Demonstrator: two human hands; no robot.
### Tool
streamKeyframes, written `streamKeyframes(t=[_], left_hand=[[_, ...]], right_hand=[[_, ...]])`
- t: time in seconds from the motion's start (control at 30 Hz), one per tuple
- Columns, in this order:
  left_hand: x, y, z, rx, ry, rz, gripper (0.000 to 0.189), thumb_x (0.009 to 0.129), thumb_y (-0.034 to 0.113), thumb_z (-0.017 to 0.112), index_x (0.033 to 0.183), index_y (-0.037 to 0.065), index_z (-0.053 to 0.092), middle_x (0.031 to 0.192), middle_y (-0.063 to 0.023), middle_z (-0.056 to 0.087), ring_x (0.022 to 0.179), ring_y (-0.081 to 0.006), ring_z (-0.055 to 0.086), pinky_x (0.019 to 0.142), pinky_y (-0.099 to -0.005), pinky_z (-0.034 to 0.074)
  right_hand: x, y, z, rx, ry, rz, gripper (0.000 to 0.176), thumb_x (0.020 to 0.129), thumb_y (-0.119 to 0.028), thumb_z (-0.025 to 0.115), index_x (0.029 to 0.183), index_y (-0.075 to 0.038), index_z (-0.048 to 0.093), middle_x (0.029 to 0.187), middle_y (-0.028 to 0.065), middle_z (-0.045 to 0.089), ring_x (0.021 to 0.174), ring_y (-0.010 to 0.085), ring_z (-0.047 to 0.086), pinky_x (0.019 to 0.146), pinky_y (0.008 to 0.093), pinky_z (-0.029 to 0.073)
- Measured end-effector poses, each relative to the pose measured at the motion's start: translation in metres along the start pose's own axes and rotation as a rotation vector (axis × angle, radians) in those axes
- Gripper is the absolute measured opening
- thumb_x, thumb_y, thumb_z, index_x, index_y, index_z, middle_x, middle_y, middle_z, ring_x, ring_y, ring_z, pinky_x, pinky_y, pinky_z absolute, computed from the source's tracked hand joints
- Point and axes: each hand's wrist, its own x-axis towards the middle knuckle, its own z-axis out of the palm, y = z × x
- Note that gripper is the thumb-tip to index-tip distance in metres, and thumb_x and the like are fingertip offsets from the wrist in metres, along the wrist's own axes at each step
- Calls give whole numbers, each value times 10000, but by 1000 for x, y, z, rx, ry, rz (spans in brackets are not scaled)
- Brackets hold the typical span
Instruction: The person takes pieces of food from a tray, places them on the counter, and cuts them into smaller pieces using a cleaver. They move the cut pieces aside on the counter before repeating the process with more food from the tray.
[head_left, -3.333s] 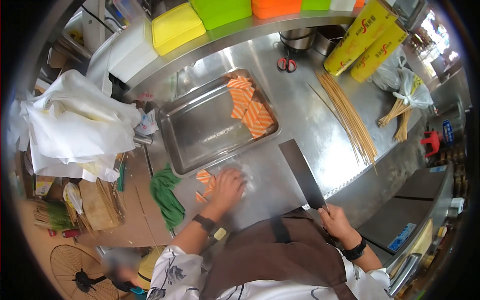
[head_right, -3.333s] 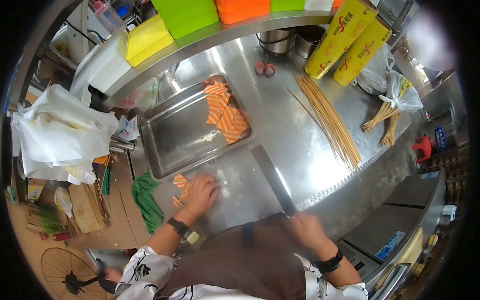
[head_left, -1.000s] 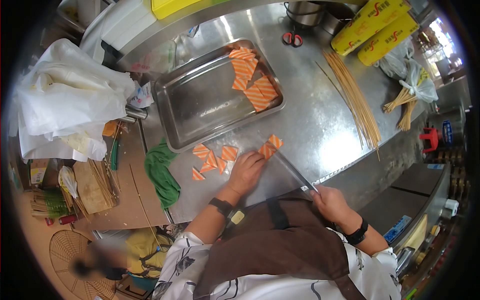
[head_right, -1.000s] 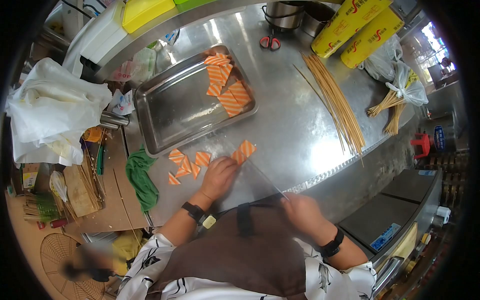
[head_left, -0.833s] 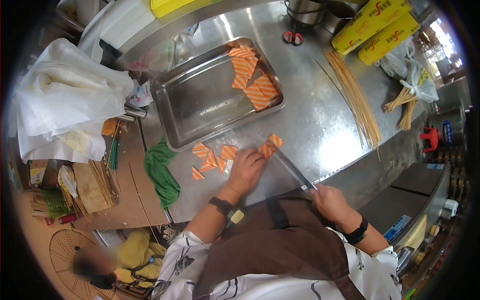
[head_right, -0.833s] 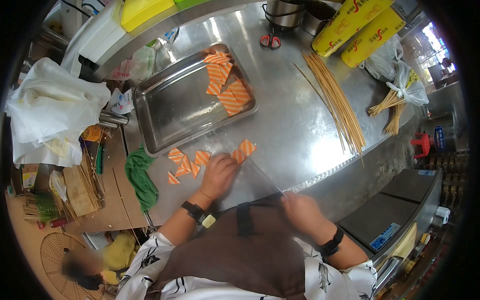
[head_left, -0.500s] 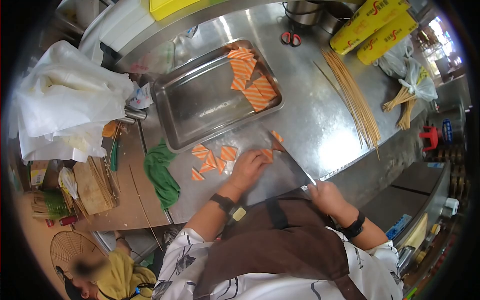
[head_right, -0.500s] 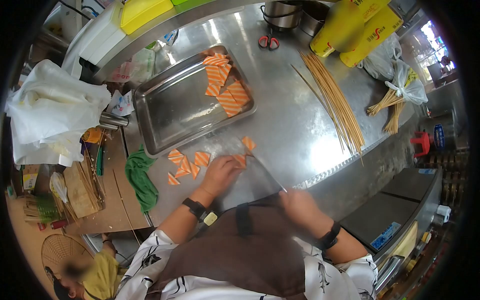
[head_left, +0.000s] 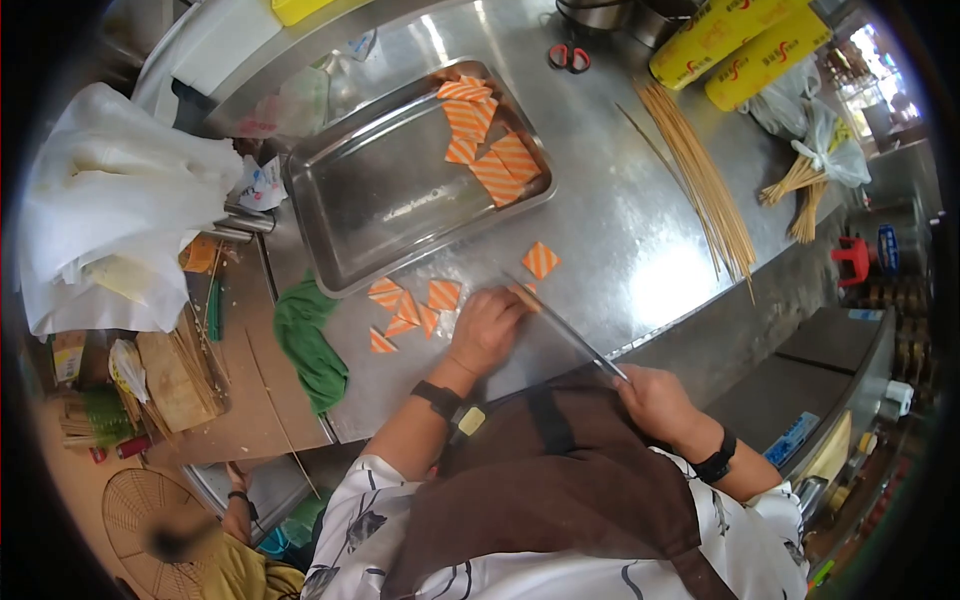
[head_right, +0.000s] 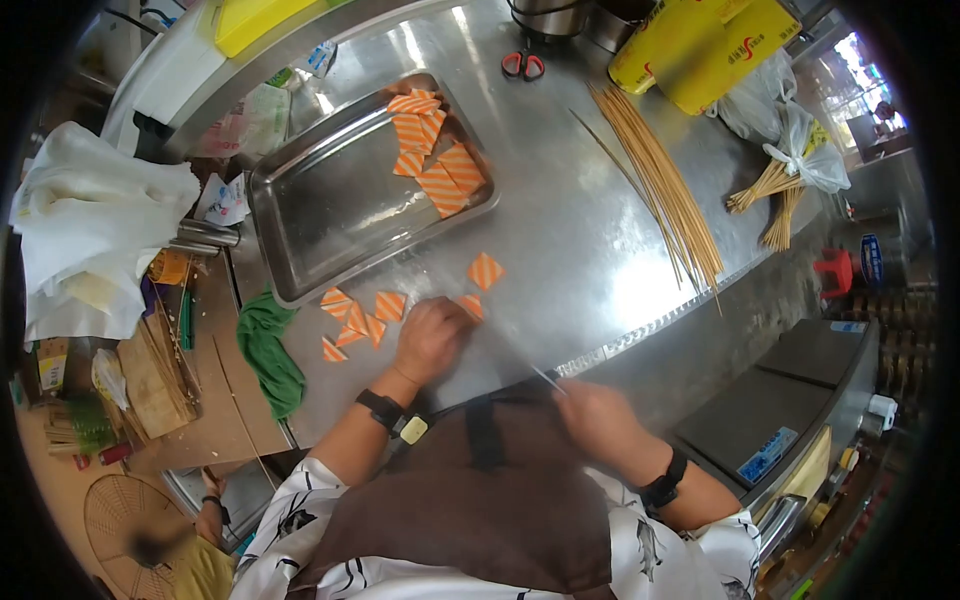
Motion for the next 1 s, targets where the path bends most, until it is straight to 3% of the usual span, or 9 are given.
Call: streamKeyframes(t=[0.17, 0.47, 0.67, 0.77, 0.83, 0.93, 1.0], left_hand=[[3, 3, 1, -1, 22, -14, 262, 697, -8, 673, 955, 35, 664, 1004, -103, 630, 982, -318, 610, 832, -425, 505], [4, 4, 6, -31, 46, -64, 192, 713, 27, 744, 889, 27, 667, 940, -114, 625, 941, -331, 612, 823, -423, 508], [7, 4, -1, 19, -30, -35, 177, 726, 13, 735, 885, 32, 659, 939, -115, 619, 954, -338, 604, 841, -439, 499], [3, -2, -6, 127, 27, -176, 219, 727, 1, 721, 928, 38, 643, 982, -113, 617, 991, -346, 593, 884, -460, 480], [7, 0, -19, 262, 100, -251, 277, 716, -3, 708, 982, 24, 635, 1061, -134, 621, 1056, -330, 590, 907, -446, 477], [23, 2, -20, 140, 37, -123, 276, 734, -9, 689, 1002, 24, 632, 1133, -140, 610, 1105, -342, 579, 926, -453, 477], [42, 1, -7, 112, -3, -97, 275, 742, -9, 680, 1010, 25, 630, 1151, -138, 607, 1118, -345, 577, 935, -455, 477]], right_hand=[[1, -6, -1, -14, -20, 3, 147, 958, -166, 551, 921, -43, 621, 793, 215, 655, 759, 441, 628, 676, 536, 500], [8, -2, 5, -57, -58, 26, 172, 970, -179, 534, 931, -41, 629, 782, 216, 659, 730, 443, 630, 677, 534, 503], [19, 8, 11, -52, -45, 25, 193, 972, -189, 534, 935, -28, 634, 785, 225, 661, 751, 448, 633, 689, 538, 505], [13, 18, 12, -30, -43, -21, 223, 977, -210, 529, 945, -20, 642, 801, 234, 660, 769, 442, 636, 694, 533, 508], [8, 23, 13, 115, 70, -70, 217, 980, -196, 553, 921, -1, 628, 767, 243, 626, 723, 443, 608, 659, 480, 494], [1, 14, -3, 242, 40, 72, 246, 996, -205, 543, 890, 7, 607, 724, 231, 594, 663, 430, 563, 623, 445, 470], [-1, 16, -7, 238, 87, 53, 251, 1001, -203, 539, 880, 9, 598, 711, 228, 581, 642, 418, 546, 610, 438, 458]])
